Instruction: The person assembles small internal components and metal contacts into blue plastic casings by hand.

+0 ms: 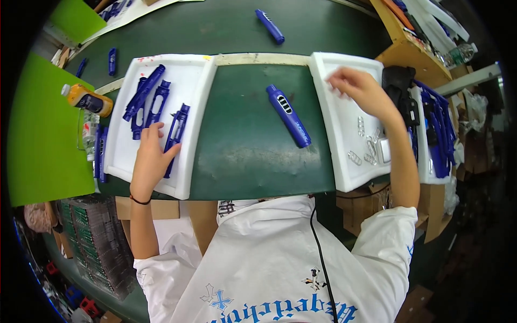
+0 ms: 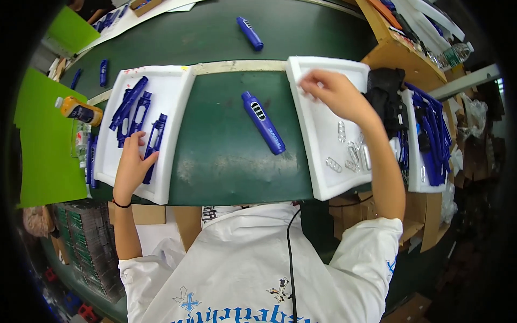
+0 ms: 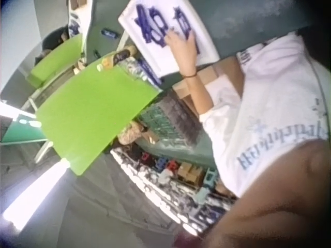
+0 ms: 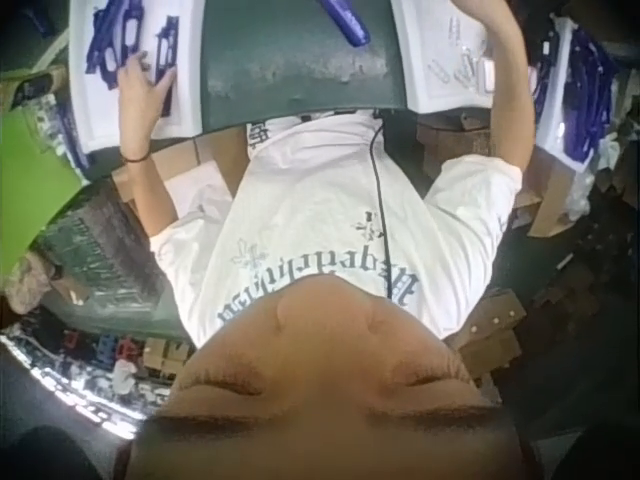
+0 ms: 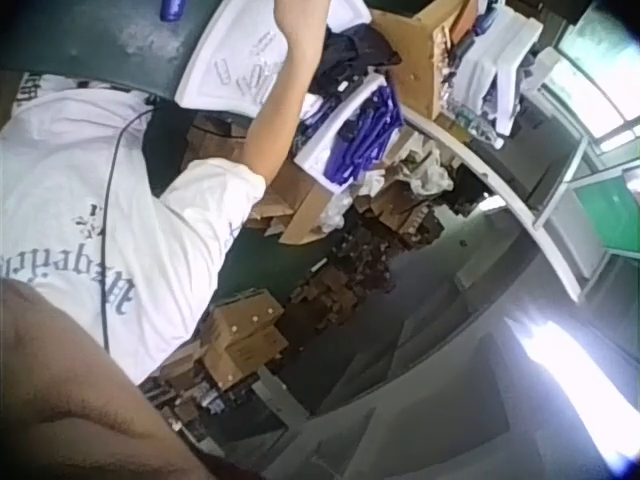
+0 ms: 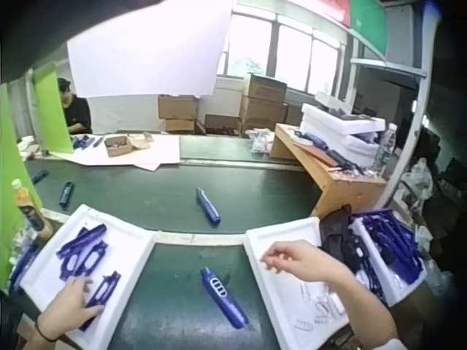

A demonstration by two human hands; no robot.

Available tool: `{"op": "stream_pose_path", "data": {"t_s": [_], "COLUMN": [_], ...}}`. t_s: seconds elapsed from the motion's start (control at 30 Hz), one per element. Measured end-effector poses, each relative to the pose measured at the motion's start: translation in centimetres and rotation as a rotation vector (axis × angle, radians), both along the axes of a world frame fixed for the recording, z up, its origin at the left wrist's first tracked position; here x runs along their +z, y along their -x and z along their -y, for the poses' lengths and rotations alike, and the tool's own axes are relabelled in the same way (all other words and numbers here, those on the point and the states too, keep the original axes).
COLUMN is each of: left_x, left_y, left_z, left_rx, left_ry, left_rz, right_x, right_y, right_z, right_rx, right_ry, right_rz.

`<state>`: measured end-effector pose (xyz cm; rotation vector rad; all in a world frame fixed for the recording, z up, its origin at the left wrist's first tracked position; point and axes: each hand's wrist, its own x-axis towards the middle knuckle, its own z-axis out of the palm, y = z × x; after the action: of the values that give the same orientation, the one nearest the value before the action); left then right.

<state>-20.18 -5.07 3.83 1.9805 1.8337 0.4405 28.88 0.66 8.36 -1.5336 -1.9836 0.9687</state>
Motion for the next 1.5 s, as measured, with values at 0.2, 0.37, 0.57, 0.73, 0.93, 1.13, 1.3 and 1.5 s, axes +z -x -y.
{"op": "stream_pose_path", "data": {"t_s": [0.2,0.37,0.57,0.73,0.93,1.13,1.3,1.5], "left_x": [-0.6,2.6,-0.2,-3.9,-3.5,-2.3,-1.9,-2.4], "left_y": [-0.6,-9.0,-16.7,-18.6,-18.4,-17.9,-18.4,-18.9], "left_z": [-3.2,-4.9,-9.9,-10.4,-8.7,-8.1,-7.4,-7.2], "left_rx": [-0.087,-0.166,-0.410,-0.343,-0.478,-0.492,-0.487,-0.438], "left_ry": [-0.080,0.224,0.413,0.527,0.564,0.570,0.559,0.573], "left_rz": [0.196,1.052,1.308,1.495,1.338,1.330,1.157,1.178], "right_x": [1.6,0.0,1.8,4.4,0.3,-1.8,-2.8,-3.4], "right_y": [-4.7,-2.0,0.1,4.0,11.0,10.9,10.4,9.8], "right_z": [11.4,13.3,9.9,4.8,-1.3,-1.5,-1.0,-1.9], "right_rx": [0.092,0.008,0.169,-0.088,-0.129,-0.173,-0.165,-0.102], "right_ry": [0.380,0.145,0.090,-0.141,-0.209,-0.451,-0.447,-0.585], "right_rz": [0.411,0.471,0.676,-0.130,-0.576,-0.296,-0.124,-0.074]}}
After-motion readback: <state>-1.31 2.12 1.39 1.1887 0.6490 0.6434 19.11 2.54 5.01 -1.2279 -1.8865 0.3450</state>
